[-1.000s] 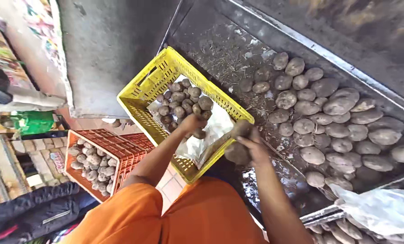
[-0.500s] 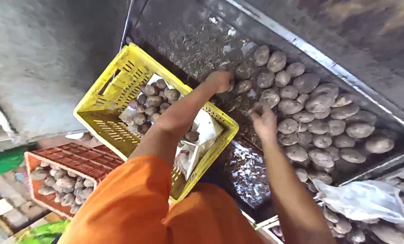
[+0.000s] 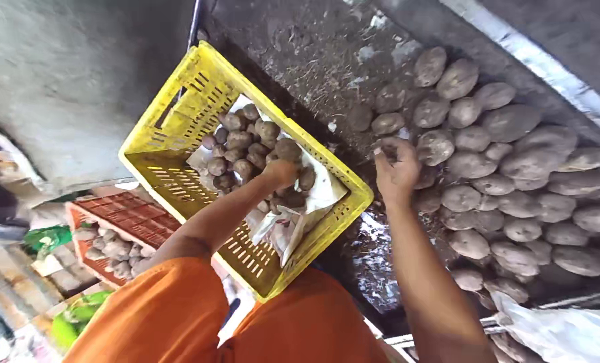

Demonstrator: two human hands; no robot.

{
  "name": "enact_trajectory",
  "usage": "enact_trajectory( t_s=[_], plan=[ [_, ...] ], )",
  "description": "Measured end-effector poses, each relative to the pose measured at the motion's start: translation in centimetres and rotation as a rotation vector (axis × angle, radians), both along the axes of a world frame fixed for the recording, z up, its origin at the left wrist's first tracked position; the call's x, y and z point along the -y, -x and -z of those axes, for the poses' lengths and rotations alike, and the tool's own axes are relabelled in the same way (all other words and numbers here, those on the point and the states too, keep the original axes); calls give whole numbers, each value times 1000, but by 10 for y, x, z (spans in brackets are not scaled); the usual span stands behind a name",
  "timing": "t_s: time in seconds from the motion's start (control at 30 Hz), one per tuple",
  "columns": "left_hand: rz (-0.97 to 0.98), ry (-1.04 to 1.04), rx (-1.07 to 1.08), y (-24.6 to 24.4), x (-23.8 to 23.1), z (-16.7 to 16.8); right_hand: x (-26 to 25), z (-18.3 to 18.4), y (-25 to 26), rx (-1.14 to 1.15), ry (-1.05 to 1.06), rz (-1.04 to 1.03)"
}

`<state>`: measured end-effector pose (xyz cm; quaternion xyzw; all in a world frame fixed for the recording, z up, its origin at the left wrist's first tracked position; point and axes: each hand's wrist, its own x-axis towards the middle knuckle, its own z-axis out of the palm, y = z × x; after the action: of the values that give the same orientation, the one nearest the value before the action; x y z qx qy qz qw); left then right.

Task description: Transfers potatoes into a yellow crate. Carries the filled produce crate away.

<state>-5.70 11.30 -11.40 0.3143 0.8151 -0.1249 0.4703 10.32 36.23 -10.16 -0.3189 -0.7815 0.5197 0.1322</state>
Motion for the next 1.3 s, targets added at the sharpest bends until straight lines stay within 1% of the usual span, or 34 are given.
enact_trajectory(
  t_s=[0.03, 0.1, 0.17, 0.23, 0.3, 0.37, 0.47, 0.53, 0.57, 0.6, 0.67, 0.73, 0.77, 0.8, 0.83, 0.87, 0.97, 1.03, 1.1, 1.17, 1.2, 1.23, 1.27, 1.3],
  plan=[
    [62, 86, 27, -1, -1, 11, -11, 3, 9, 75, -92, -18],
    [161, 151, 37, -5, -1, 20, -30, 6, 34, 259, -270, -136],
    [221, 178, 29, -7, -4, 18, -41, 5, 66, 463, -376, -327],
    [258, 199, 10, -12, -11, 6, -43, 10, 92, 614, -432, -444],
    [315, 205, -21, -15, -18, -6, -47, 15, 112, 742, -439, -439],
    [386, 173, -14, -14, -10, -9, -49, 20, 124, 852, -363, -409],
    [458, 156, 53, 3, 6, -8, -39, 19, 133, 917, -273, -407],
    [343, 172, 79, 15, 10, -10, -34, 23, 129, 883, -309, -409],
    [213, 141, 79, 20, 13, -14, -32, 24, 125, 856, -326, -408],
    [38, 64, 92, 24, 19, -17, -30, 26, 121, 823, -342, -405],
    [-379, -213, 199, 22, 37, -26, -26, 29, 113, 777, -347, -401],
    [-799, -558, 383, 5, 46, -34, -31, 31, 111, 754, -345, -402],
    [-974, -708, 511, -7, 48, -38, -35, 31, 112, 744, -334, -405],
    [-1098, -825, 630, -18, 49, -42, -39, 30, 114, 731, -323, -401],
    [-1153, -913, 721, -27, 49, -46, -43, 29, 116, 715, -291, -384],
    [-1162, -978, 771, -33, 50, -51, -48, 27, 117, 689, -242, -343],
    [-1131, -1107, 780, -42, 53, -71, -63, 22, 108, 549, 33, -149],
    [-1117, -1187, 773, -43, 59, -88, -55, 3, 89, 381, 206, -81],
    [-1074, -1302, 775, -34, 61, -105, -32, -39, 63, 167, 339, -168],
    [-1027, -1415, 767, -22, 61, -123, 2, -83, 39, 5, 423, -386],
    [-1035, -1462, 753, -14, 60, -131, 16, -97, 30, -50, 424, -525],
    [-1037, -1508, 749, -2, 56, -137, 24, -104, 26, -73, 402, -650],
    [-1040, -1537, 747, 8, 52, -142, 24, -106, 24, -69, 384, -702],
    [-1032, -1549, 738, 15, 49, -145, 18, -103, 22, -51, 369, -642]
  ],
)
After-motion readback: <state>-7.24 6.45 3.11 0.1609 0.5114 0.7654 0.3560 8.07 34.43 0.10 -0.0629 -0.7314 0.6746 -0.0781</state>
